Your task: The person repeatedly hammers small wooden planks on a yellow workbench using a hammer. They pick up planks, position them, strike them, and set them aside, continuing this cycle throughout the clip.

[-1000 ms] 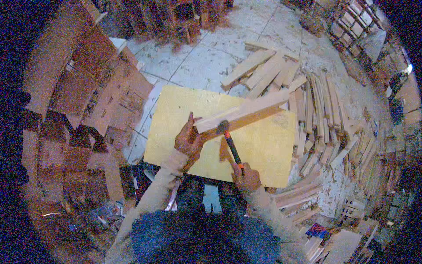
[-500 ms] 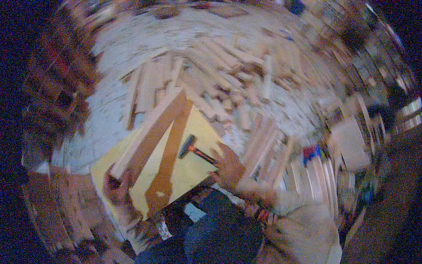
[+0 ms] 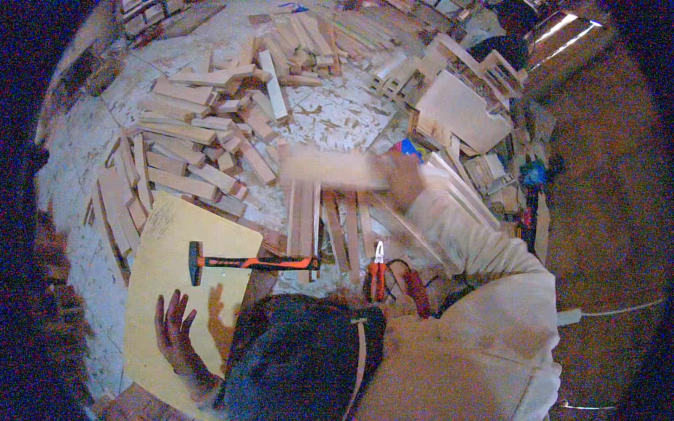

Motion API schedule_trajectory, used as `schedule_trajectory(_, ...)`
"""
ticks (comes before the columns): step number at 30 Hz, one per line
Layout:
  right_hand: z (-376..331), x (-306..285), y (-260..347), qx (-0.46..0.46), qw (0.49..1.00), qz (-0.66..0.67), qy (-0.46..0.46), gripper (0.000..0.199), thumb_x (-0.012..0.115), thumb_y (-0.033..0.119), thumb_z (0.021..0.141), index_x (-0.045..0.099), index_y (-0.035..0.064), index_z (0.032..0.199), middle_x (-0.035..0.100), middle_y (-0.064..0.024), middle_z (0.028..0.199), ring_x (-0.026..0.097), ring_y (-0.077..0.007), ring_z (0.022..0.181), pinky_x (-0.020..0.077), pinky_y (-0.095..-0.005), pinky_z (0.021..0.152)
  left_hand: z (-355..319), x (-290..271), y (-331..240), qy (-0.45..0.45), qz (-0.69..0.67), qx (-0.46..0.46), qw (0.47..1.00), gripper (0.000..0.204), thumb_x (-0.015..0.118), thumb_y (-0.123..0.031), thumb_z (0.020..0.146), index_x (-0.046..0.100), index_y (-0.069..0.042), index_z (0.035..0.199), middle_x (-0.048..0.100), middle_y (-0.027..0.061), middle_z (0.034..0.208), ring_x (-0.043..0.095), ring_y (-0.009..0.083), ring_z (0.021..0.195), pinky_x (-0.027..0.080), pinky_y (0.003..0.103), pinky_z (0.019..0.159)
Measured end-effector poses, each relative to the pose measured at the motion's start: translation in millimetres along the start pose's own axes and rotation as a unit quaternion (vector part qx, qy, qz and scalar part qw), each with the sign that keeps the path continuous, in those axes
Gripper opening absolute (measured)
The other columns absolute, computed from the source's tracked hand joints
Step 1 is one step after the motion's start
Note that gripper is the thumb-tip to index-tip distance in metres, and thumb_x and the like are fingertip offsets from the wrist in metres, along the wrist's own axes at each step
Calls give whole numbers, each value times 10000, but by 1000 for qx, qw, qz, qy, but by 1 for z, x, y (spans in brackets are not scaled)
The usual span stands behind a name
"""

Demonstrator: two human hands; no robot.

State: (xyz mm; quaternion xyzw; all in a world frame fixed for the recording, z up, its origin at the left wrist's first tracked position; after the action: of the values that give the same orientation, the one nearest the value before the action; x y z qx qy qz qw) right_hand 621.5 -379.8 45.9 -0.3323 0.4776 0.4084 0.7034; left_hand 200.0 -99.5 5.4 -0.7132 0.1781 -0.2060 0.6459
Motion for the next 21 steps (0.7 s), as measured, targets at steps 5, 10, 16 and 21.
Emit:
schedule_trajectory(5,-93,-32,-168,103,994,22,16,724,681,368,803,387,30,1372,476,-251,1251,452,-429,1169,348,-488,1021,-10,-32,7,-52,22,-21,998,531,473,-308,985,369,14,1395,559,223,1279,563,320,1165,472,372,903)
schedule_trajectory(10,-178,-14,-212,242,940,-121,207,663,550,425,875,381,30,1379,397,-242,1358,365,-423,1270,290,-487,1079,-15,-38,19,-80,5,-47,996,520,484,-301,981,385,21,1379,561,223,1274,572,313,1149,474,370,902)
schedule_trajectory(16,-56,-3,-135,150,983,-101,26,612,572,418,867,421,29,1314,425,-230,1340,438,-420,1205,338,-491,1026,-20,-46,17,-120,-16,-50,991,464,517,-234,969,438,26,1345,585,219,1231,598,303,1105,502,358,876)
schedule_trajectory(21,49,133,-14,190,932,46,304,374,550,339,907,593,40,1127,632,-225,1097,613,-394,1052,507,-455,889,-26,-51,16,-160,-26,-56,985,431,520,-222,970,469,31,1316,614,208,1176,616,291,1076,512,354,857)
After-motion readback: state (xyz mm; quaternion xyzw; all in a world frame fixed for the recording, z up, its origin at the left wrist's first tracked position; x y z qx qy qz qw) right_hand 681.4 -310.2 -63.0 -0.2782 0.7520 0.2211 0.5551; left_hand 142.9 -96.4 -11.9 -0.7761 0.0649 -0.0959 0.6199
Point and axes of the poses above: each hand's wrist, its own z-axis towards the middle knuckle, its own x-axis out of the palm, y = z × x, the point moved 6 cm from there along z, towards the middle knuckle
